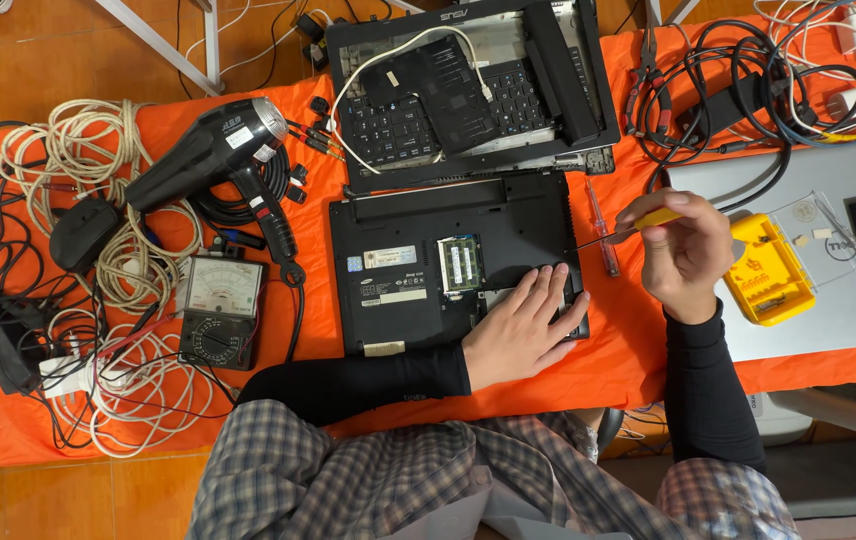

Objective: The person is repairing a laptop by unscrewing the back panel using a screwdriver.

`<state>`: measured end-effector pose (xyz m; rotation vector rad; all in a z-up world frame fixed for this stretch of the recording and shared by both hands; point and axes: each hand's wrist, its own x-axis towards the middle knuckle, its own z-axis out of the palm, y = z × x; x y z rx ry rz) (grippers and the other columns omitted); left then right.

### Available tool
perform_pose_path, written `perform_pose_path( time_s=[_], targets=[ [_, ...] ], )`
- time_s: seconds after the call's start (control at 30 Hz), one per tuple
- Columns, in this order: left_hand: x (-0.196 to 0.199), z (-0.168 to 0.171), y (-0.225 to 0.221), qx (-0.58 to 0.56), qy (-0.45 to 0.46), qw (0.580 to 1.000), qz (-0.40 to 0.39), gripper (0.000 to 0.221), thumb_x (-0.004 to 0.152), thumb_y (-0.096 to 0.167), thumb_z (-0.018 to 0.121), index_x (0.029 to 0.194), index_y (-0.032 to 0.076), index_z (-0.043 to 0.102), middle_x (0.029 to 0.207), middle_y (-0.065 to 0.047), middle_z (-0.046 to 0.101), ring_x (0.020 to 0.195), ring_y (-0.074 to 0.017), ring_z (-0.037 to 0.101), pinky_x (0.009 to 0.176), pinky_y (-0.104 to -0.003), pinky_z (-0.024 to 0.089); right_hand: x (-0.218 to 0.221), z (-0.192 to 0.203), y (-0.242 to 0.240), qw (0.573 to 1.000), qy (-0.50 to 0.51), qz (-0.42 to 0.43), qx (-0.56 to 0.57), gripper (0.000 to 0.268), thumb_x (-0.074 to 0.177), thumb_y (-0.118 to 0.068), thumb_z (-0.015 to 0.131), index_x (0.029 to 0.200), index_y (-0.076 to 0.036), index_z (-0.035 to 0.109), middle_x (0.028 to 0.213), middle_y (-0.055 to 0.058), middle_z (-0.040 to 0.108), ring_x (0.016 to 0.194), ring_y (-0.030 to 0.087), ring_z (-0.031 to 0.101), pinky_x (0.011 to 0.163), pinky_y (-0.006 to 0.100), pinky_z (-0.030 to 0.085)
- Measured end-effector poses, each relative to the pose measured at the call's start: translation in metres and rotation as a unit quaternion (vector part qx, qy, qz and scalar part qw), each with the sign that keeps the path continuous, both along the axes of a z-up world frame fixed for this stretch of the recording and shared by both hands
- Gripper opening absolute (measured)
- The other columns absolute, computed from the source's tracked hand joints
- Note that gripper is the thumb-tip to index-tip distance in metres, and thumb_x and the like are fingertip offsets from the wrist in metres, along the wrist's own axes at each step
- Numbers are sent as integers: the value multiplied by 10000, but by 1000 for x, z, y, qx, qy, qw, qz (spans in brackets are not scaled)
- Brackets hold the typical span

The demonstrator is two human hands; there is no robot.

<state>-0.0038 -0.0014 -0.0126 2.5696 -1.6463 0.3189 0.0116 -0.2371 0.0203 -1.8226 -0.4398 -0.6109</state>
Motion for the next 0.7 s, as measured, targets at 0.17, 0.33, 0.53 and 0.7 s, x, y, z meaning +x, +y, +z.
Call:
perform_pose_path(
  time_s=[0.17,0.33,0.53,0.7],
  targets=[
    [1,3,0,-1,1,1000,-2,680,1046,538,419,1540,71,410,1535,-327,437,1408,-403,486,1240,-482,274,0,2,0,1000,-8,15,7,348,1126,4,522,1438,-82,392,1047,188,631,851,237,684,735,343,620],
    [1,2,0,-3,10,1000,-3,680,1042,535,423,1540,73,411,1534,-329,435,1413,-408,478,1241,-485,276,1,5,4,1000,-24,1,0,363,1089,-6,592,1415,-63,443,1042,192,621,842,260,695,707,344,610],
    [1,4,1,-3,13,1000,-2,677,1044,529,434,1543,72,411,1539,-326,435,1416,-409,474,1242,-485,279,0,-3,-1,1000,-23,-16,-7,346,1113,-27,600,1419,-69,444,1035,208,628,855,266,708,697,335,617],
    [1,5,0,0,13,1000,-6,678,1047,530,442,1542,67,415,1531,-325,445,1403,-405,482,1238,-483,283,-1,-12,-5,999,-14,-27,13,354,1151,-50,611,1450,-84,427,1002,193,638,832,249,692,718,329,588]
  ],
)
